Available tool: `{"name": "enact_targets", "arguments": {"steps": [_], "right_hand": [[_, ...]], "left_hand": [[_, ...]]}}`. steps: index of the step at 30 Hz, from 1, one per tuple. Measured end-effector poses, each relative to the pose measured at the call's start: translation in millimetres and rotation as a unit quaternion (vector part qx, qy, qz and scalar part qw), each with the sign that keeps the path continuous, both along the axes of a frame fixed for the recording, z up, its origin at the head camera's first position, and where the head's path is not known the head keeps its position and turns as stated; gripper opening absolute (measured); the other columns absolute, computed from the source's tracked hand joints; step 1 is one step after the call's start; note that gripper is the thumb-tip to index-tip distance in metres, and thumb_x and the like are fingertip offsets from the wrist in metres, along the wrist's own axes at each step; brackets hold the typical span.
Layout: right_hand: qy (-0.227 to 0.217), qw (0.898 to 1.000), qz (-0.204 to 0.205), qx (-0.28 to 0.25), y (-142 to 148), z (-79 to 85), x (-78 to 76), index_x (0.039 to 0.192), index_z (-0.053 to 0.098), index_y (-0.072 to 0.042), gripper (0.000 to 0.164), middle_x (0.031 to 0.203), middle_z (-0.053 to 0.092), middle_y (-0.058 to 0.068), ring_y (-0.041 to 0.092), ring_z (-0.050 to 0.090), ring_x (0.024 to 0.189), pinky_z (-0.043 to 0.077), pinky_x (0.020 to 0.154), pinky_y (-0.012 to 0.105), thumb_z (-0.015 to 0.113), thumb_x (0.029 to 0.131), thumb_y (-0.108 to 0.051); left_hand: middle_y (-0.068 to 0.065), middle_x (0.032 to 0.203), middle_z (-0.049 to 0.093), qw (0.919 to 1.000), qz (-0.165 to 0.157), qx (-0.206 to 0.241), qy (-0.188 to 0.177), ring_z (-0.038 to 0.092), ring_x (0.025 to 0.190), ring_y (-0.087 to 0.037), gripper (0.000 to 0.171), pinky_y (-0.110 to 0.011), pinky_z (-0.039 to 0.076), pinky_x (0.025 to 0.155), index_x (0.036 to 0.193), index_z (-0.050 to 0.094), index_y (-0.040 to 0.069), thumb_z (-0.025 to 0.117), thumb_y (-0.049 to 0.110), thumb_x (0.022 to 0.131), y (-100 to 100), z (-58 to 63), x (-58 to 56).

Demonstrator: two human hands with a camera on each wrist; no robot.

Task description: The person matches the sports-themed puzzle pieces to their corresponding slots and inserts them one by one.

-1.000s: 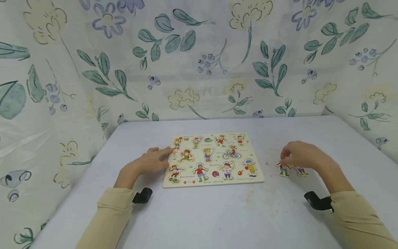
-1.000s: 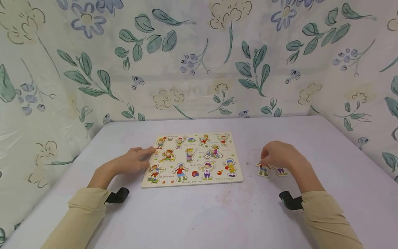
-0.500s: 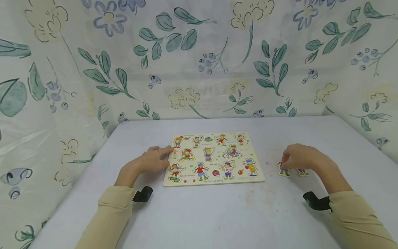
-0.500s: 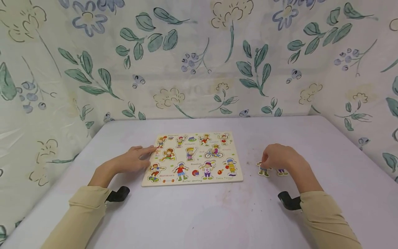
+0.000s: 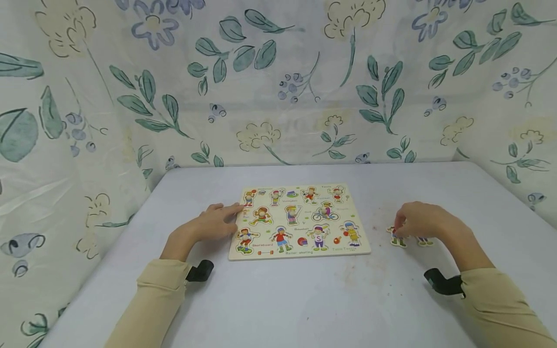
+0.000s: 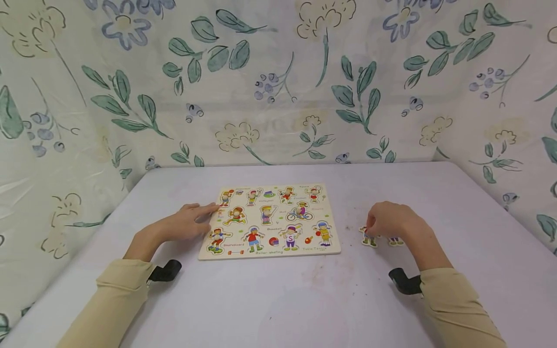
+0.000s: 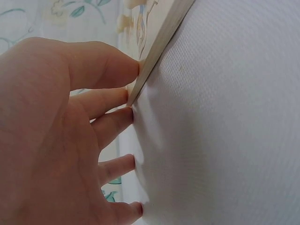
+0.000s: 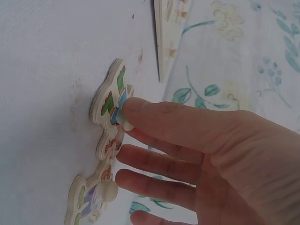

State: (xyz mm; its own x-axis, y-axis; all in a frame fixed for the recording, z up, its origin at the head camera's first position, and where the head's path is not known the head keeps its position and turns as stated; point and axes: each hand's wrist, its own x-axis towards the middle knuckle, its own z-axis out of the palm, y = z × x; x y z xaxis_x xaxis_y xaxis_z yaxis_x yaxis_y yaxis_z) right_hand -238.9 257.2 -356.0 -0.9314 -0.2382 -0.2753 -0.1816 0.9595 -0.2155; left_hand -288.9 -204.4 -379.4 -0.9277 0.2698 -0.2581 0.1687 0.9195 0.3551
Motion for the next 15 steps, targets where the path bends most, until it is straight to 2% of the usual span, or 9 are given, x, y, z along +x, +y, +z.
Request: {"name": "enact_targets", "arguments": {"steps": [15], "right_hand": [[0.022, 1.0, 0.003, -0.005, -2.9, 5.0, 0.4, 0.097, 0.072, -0.009, 0.014, 0.097, 0.068, 0.007, 0.022, 0.058, 0.081, 0.054, 0.07, 0.042, 0.069, 0.089, -0.02]], "left_hand": [[-0.011, 0.163, 0.023, 1.0, 0.002, 0.004, -0.003, 0.009, 0.148, -0.046, 0.068, -0.074, 0.013, 0.111, 0.156, 0.032, 0.015, 0.051, 0.022, 0.091, 0.0, 0.2, -0.1]]}}
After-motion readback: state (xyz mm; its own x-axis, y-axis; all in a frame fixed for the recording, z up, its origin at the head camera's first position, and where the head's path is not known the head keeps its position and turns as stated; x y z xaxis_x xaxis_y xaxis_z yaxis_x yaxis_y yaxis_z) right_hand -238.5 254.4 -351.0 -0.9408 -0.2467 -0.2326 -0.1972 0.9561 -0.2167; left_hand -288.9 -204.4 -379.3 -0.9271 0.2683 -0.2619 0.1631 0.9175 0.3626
